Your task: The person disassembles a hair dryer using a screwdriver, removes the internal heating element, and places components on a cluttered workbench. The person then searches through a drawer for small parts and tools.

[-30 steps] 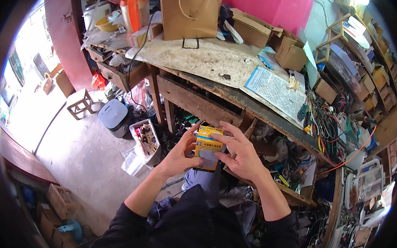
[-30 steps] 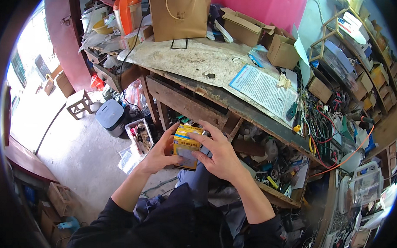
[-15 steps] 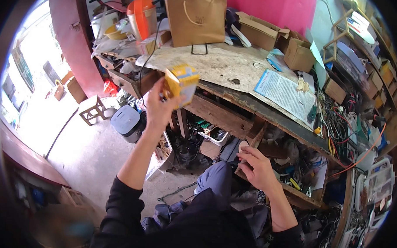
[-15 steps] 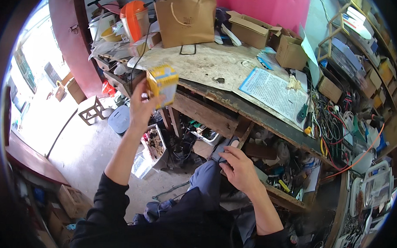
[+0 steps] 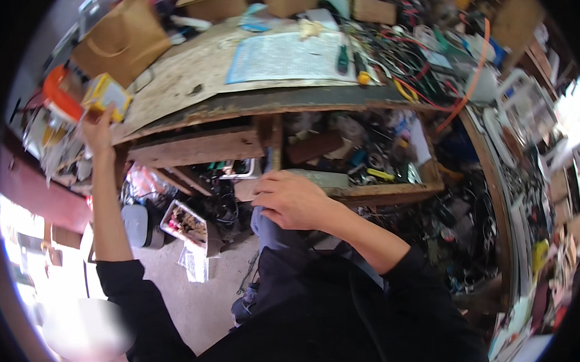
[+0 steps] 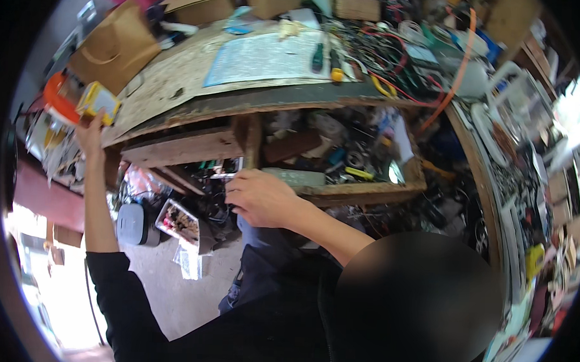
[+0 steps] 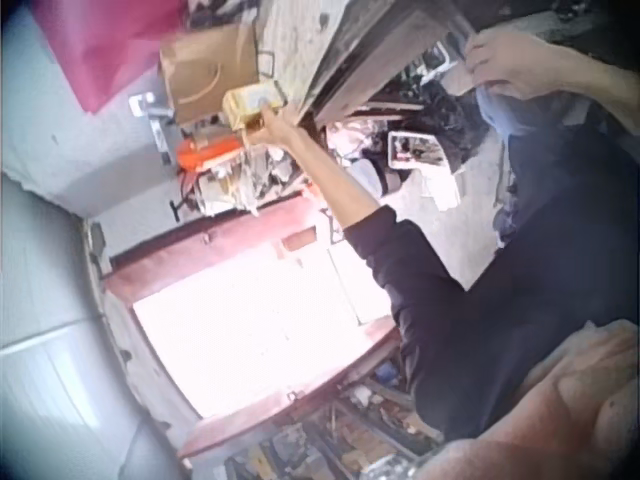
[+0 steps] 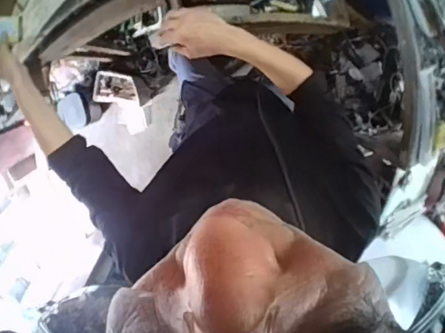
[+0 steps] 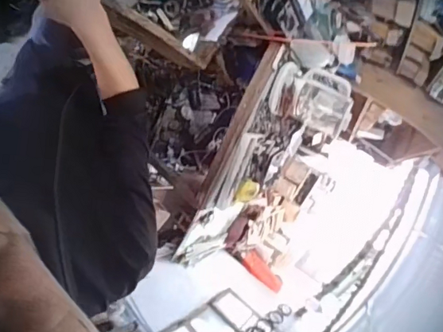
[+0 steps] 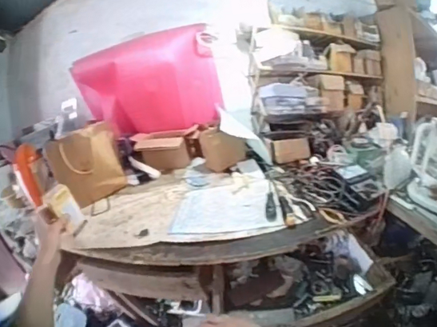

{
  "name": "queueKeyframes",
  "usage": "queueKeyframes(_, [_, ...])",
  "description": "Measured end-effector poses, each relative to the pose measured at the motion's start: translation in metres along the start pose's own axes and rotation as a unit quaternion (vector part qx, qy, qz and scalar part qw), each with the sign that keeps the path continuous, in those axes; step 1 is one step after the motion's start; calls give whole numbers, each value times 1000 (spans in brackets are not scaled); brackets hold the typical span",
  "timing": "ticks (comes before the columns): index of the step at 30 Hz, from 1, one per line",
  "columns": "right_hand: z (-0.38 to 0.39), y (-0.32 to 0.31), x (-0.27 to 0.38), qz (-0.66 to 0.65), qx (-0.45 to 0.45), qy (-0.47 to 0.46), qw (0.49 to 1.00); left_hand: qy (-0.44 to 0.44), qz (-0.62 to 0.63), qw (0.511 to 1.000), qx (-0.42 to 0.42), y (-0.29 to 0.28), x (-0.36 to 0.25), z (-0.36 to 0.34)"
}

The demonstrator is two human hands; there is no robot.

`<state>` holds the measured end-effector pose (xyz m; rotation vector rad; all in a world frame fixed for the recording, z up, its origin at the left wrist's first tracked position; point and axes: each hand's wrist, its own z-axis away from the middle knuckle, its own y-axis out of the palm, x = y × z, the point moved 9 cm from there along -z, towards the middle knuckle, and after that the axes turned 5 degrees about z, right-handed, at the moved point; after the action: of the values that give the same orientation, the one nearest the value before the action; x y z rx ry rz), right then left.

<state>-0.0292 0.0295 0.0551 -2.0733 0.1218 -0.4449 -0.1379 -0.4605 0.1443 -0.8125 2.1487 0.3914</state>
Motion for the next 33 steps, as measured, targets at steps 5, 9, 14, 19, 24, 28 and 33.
queueKeyframes(5, [5,-5,-6,-23,-43,19,999,-39,-62,997,6,-9,50,-46])
queueKeyframes(9, [6,-5,-6,-20,-64,17,998,-64,-65,996,6,0,71,-56])
queueKeyframes(14, [4,-6,-5,-31,-72,28,997,-44,-136,990,-18,-2,91,-54])
queueKeyframes(19, [6,-7,-15,-38,-87,34,995,-48,-196,979,40,19,104,-55])
queueKeyframes(24, [1,-7,-10,-72,-93,34,992,-94,-153,982,58,-15,122,-66])
queueKeyframes(28, [5,-3,-14,-45,-83,41,995,-10,-309,949,-66,0,70,-38])
queueKeyframes(33, [7,-5,-9,-11,-76,39,996,149,-359,913,-124,64,-61,50])
